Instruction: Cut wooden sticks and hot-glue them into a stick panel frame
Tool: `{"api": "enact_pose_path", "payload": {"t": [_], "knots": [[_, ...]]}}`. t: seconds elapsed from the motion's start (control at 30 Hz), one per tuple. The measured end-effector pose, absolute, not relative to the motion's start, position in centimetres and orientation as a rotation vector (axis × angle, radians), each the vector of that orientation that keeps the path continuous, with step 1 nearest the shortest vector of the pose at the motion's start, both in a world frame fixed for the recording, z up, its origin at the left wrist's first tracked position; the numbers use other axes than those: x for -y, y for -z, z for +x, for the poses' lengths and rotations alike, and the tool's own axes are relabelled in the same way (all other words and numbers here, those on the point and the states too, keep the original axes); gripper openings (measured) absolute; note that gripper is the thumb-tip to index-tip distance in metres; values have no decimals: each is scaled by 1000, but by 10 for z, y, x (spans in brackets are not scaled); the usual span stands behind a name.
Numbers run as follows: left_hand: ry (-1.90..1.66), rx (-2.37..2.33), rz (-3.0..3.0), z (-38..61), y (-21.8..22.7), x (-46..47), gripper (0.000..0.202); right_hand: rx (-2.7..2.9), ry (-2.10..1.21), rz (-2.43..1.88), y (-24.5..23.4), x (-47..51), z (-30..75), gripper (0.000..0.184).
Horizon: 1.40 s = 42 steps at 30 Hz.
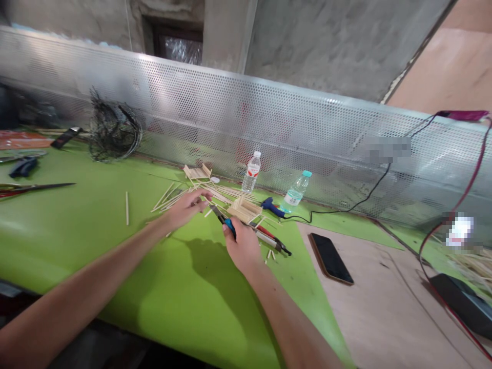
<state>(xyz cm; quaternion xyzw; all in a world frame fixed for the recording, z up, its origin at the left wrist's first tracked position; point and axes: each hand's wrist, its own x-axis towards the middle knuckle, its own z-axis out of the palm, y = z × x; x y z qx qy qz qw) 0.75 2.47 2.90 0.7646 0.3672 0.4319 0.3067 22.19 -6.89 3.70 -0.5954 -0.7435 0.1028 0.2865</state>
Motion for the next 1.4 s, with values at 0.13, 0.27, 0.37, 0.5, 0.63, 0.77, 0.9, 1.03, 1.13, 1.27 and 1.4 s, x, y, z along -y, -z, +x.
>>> {"api": "enact_pose_path", "payload": {"t": [0.13,0.27,0.37,0.5,0.63,0.77,0.9,1.03,1.13,1.27,1.4], "knots": [[-1138,-826,1788,12,-35,-20,35,1949,-278,-1574,-36,68,223,21],[-1066,-680,1617,17,-40,-15,38,1901,-317,-1545,-34,67,224,23],[-1020,-622,1585,19,-41,-12,38,1870,-385,-1518,-32,66,225,25],[-988,-578,1579,19,-41,-11,43,1841,-453,-1500,-30,65,226,26],[-962,-581,1577,18,-40,-13,56,1833,-466,-1485,-29,64,226,28],[-958,-584,1580,18,-40,-15,64,1829,-462,-1477,-28,63,226,28],[-970,-589,1581,18,-41,-15,63,1829,-458,-1478,-28,63,226,27],[-974,-577,1568,18,-41,-14,61,1838,-455,-1488,-29,64,226,26],[-977,-583,1568,18,-40,-15,61,1841,-445,-1496,-31,65,225,25],[-976,-585,1557,18,-41,-15,62,1850,-433,-1501,-32,65,224,25],[-967,-579,1544,18,-43,-13,62,1854,-429,-1510,-32,66,224,26]]}}
